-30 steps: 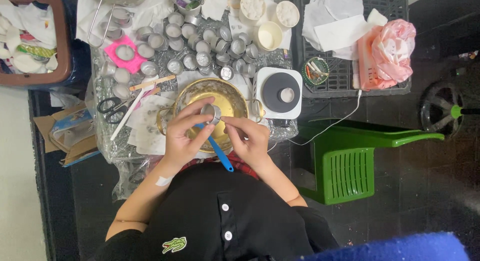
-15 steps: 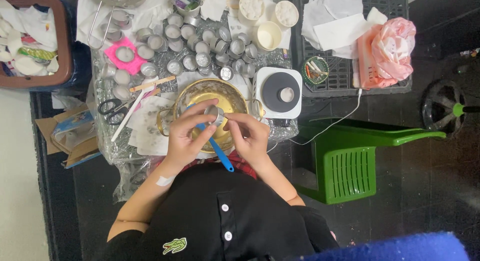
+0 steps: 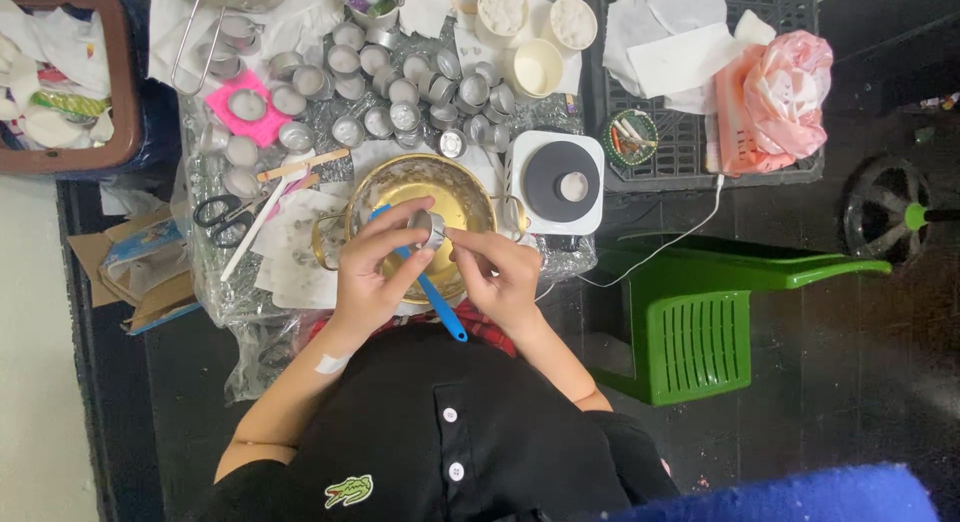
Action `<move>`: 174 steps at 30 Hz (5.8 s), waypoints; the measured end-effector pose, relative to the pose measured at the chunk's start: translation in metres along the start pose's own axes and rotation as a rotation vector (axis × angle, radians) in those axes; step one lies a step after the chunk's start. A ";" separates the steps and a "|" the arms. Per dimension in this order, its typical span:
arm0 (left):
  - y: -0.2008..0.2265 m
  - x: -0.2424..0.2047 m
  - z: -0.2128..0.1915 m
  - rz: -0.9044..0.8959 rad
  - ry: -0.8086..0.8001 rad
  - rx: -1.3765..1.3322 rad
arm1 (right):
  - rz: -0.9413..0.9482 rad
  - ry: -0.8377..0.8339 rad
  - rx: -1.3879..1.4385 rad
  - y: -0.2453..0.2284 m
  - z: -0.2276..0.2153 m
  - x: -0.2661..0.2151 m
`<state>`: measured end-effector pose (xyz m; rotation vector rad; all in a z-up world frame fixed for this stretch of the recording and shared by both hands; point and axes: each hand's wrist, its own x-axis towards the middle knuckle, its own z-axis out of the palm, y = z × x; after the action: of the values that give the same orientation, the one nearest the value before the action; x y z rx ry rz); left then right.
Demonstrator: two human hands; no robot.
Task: Preparing wicks and placing them into metal candle tins.
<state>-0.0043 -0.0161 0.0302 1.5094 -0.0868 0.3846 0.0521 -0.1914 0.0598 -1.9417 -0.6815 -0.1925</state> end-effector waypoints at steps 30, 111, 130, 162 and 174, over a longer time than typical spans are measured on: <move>-0.022 -0.002 0.011 -0.099 0.035 -0.093 | -0.063 -0.014 -0.053 0.013 -0.003 0.003; -0.036 -0.026 -0.043 0.188 -0.097 0.970 | 0.209 -0.331 -0.201 0.043 0.039 -0.021; -0.031 -0.058 -0.111 0.095 0.257 0.948 | 0.170 -0.345 -0.144 0.060 0.048 -0.034; -0.084 -0.068 -0.103 -0.078 0.365 0.752 | 0.075 -0.194 -0.142 0.069 0.043 -0.062; -0.023 -0.045 -0.119 -0.177 0.283 0.827 | 0.225 -0.176 -0.003 0.065 0.037 -0.061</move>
<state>-0.0611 0.0912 -0.0128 2.2317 0.4815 0.5197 0.0305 -0.2025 -0.0342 -2.0371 -0.5698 0.1183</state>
